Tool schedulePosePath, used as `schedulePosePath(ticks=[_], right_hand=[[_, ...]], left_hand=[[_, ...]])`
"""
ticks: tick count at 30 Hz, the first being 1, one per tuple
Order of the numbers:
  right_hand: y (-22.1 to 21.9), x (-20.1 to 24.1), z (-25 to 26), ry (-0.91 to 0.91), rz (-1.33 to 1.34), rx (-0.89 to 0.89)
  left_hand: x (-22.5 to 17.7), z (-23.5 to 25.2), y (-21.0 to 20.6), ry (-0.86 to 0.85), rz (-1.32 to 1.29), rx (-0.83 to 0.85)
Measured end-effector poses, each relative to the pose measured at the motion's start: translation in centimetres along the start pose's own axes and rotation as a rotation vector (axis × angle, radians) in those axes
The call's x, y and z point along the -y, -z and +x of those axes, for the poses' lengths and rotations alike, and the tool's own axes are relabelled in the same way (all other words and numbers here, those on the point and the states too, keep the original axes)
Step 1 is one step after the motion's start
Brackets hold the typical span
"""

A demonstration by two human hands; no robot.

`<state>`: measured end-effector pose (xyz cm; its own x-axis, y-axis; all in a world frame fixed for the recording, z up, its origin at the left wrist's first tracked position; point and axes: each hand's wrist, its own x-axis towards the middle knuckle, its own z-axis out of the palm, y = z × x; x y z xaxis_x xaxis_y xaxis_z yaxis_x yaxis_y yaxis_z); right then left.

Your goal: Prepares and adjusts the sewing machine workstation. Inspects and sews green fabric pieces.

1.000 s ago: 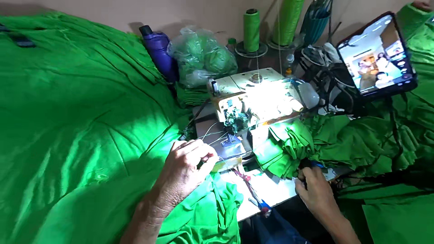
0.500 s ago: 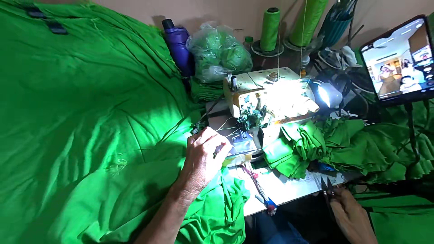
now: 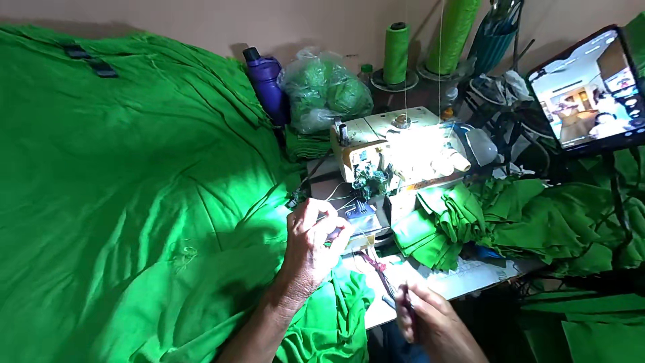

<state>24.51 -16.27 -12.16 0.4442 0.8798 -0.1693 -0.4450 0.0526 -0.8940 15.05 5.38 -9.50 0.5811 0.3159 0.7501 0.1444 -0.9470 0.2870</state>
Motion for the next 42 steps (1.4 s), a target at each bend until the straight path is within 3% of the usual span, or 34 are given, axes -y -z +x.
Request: schedulePosePath(ticks=[6, 13, 30, 42], right_hand=[[-4.9, -0.9, 5.0, -0.194, 0.291, 0.083], [-5.3, -0.7, 6.4, -0.131, 0.411, 0.102], [-4.9, -0.5, 6.9, -0.026, 0.333, -0.049], [-5.5, -1.0, 6.5, 0.037, 0.235, -0.033]], left_hand=[[0.0, -0.3, -0.1, -0.024, 0.030, -0.005], [-0.4, -0.7, -0.2, -0.043, 0.009, 0.066], [-0.4, -0.5, 0.1, -0.008, -0.078, 0.129], [-0.5, -0.7, -0.1, -0.015, -0.075, 0.135]])
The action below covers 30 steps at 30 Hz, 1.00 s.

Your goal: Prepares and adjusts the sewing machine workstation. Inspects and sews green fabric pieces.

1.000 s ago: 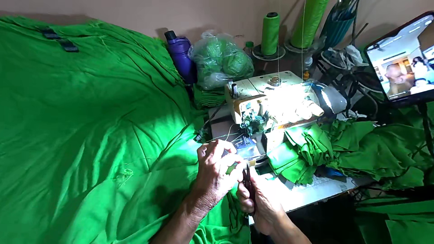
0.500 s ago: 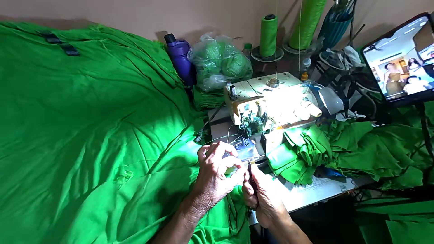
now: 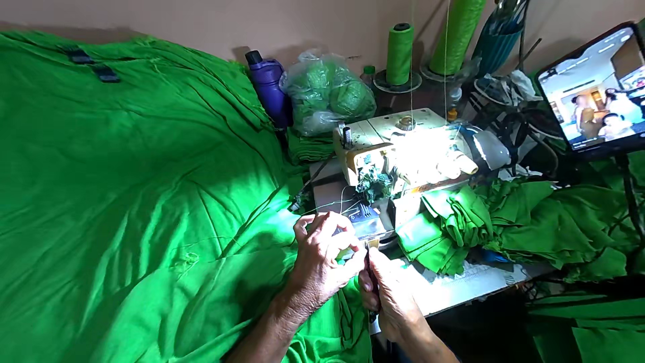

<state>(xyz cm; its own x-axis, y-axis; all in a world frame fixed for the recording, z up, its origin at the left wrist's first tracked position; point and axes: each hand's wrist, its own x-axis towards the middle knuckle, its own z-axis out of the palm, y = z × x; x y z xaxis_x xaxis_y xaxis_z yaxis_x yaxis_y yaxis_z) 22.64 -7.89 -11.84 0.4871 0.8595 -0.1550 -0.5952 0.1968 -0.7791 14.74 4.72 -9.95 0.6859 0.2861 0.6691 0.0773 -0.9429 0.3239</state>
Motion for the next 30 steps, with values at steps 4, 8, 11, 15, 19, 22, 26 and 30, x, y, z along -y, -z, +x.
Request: schedulePosePath(ticks=[4, 8, 11, 15, 19, 22, 26, 30], right_hand=[[0.3, 0.0, 0.3, -0.001, 0.031, -0.061], [0.9, 0.1, 0.1, 0.015, 0.008, -0.087], [2.8, -0.2, -0.3, 0.178, -0.385, -0.045], [6.1, -1.1, -0.5, 0.632, -1.335, -0.142], [8.0, -2.6, -0.2, 0.851, -1.717, -0.130], [8.2, -3.9, 0.1, 0.986, -1.759, -0.156], [8.4, -3.7, 0.1, 1.024, -1.583, -0.118], [8.4, 0.1, -1.3, 1.099, -1.358, -0.159]], left_hand=[[0.0, 0.0, 0.1, 0.008, 0.006, 0.003], [0.0, 0.1, 0.1, 0.007, 0.015, -0.013], [0.1, 0.1, 0.0, 0.008, 0.026, -0.016], [0.1, 0.1, 0.0, 0.018, 0.026, -0.021], [0.3, 0.2, -0.1, 0.013, 0.037, -0.021], [0.5, 0.1, -0.2, 0.019, 0.051, -0.017], [0.8, 0.1, -0.3, 0.034, 0.061, -0.026], [0.8, 0.2, -0.3, 0.044, 0.080, -0.046]])
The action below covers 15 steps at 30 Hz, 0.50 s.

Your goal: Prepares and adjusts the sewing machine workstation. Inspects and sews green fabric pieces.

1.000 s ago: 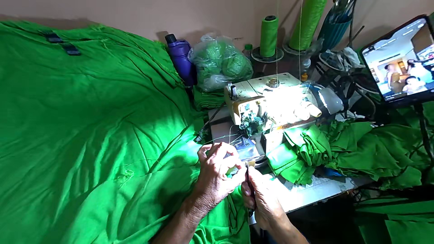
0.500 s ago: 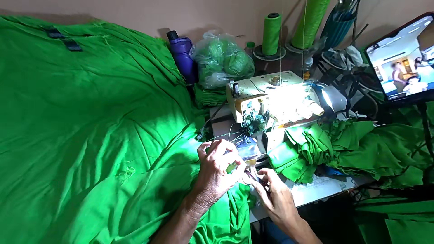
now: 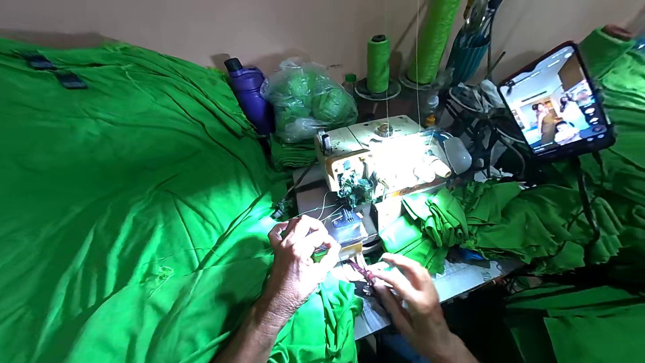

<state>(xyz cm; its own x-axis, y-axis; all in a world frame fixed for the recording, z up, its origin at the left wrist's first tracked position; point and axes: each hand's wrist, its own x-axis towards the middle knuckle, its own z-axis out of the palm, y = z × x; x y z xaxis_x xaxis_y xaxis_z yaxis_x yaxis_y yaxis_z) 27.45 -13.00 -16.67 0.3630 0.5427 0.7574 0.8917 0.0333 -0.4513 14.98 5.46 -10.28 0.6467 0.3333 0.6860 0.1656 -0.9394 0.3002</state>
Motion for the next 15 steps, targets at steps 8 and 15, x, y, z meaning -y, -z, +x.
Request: schedulePosePath(ticks=[8, 15], right_hand=[[11.5, -6.2, 10.4, -0.423, -0.314, 0.115], [11.8, -11.4, 15.9, -0.650, -0.252, 0.443]], left_hand=[[0.0, 0.2, -0.2, 0.011, -0.002, -0.031], [-0.1, 0.2, -0.1, 0.010, -0.010, -0.025]])
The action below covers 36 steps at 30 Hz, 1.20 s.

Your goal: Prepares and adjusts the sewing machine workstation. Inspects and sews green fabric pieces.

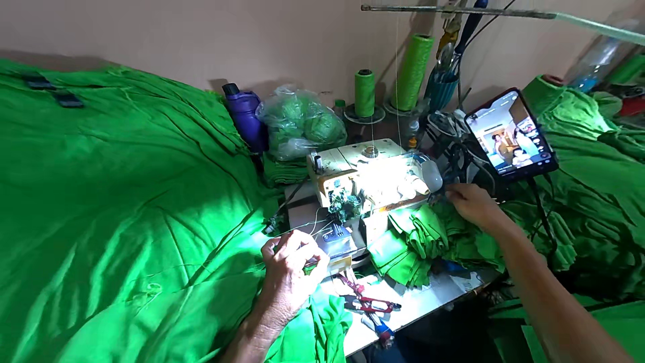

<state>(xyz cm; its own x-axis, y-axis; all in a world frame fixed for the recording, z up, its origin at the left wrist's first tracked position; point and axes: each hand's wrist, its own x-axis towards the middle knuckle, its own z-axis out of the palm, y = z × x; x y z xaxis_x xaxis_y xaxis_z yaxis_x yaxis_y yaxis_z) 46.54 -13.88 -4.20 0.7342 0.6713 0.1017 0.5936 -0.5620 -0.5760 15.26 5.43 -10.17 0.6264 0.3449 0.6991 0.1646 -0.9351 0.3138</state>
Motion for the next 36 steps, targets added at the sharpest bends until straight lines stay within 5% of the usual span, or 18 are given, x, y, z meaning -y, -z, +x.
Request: schedulePosePath(ticks=[22, 36], right_hand=[[-0.6, -0.2, 0.9, 0.055, 0.117, -0.305], [-1.8, -1.1, 4.8, 0.025, 0.202, -0.282]], left_hand=[[0.5, 0.2, 0.2, -0.021, 0.007, -0.015], [0.2, 0.2, 1.0, 0.001, -0.001, 0.046]])
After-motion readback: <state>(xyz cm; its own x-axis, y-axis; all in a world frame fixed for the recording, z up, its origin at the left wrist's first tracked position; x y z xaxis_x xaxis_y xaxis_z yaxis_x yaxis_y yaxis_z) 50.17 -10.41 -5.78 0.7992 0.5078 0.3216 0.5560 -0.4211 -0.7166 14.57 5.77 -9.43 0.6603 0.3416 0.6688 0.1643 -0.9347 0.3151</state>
